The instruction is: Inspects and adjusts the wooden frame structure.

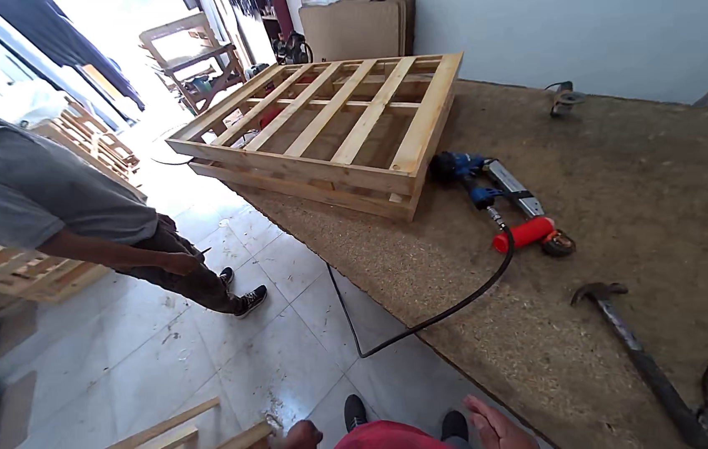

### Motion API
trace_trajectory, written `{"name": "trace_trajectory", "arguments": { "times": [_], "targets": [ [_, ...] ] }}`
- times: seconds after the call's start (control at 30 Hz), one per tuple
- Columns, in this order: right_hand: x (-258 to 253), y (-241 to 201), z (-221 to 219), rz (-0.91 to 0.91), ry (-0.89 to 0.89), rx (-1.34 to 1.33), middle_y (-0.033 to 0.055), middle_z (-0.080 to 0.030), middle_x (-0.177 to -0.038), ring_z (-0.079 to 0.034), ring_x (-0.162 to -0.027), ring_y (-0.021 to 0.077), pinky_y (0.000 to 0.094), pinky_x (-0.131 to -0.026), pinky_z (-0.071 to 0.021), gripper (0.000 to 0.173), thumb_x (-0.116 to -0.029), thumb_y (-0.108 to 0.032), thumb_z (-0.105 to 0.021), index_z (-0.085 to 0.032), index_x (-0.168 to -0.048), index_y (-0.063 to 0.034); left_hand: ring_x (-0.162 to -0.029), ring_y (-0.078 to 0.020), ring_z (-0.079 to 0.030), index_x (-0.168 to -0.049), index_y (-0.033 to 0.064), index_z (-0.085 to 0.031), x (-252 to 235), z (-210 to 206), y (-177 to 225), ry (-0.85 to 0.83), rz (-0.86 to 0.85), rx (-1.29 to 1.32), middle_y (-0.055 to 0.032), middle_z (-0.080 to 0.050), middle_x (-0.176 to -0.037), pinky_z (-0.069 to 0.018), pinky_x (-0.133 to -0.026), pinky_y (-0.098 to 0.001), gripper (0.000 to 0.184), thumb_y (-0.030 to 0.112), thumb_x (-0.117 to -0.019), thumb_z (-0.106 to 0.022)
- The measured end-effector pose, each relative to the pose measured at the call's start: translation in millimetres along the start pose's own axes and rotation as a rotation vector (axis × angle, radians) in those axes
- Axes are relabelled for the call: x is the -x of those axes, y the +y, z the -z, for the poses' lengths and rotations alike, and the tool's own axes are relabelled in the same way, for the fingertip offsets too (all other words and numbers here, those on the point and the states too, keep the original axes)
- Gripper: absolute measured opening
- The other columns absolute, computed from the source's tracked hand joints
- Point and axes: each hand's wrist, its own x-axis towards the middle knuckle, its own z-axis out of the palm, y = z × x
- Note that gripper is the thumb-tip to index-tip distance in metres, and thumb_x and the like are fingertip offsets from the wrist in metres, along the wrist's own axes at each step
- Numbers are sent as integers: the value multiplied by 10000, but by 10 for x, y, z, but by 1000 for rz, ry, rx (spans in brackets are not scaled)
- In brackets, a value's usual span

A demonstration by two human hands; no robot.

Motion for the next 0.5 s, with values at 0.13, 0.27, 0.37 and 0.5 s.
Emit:
{"name": "trace_trajectory", "arguments": {
  "times": [0.13,0.27,0.37,0.5],
  "targets": [
    [207,380,595,-59,65,124,146,-767,-924,-747,-883,294,533,-832,-588,325,-981,-330,-667,-781,-996,-25,-1010,-323,-710,-1327,49,-628,-22,-336,917,33,17,146,-179,-706,-1187,-564,-898,-534,467,403,-1039,-526],
    [386,765,1065,-153,192,72,131,-585,-596,-587,-561,276,511,-566,-481,633,-990,-544,-575,-617,-675,3,-1069,-292,-708,-1283,82,-674,47,-706,1907,74,-186,93,-155,-721,-1176,-554,-959,-535,429,398,-1030,-533],
    [442,1016,1248,-121,232,-91,67,-748,-806,-733,-737,200,455,-702,-610,478,-1075,-391,-460,-738,-900,-43,-1190,-267,-663,-1272,139,-701,211,-969,2454,116,-338,-58,-116,-711,-1238,-494,-1065,-544,399,395,-1027,-519],
    [405,1148,1419,-83,62,-21,43,-773,-1123,-743,-1015,179,447,-950,-597,305,-1047,-197,-539,-729,-1264,-101,-1229,-245,-646,-1279,136,-704,330,-1208,2605,202,-361,-58,-94,-704,-1272,-478,-1094,-512,390,376,-1038,-512]
  ]
}}
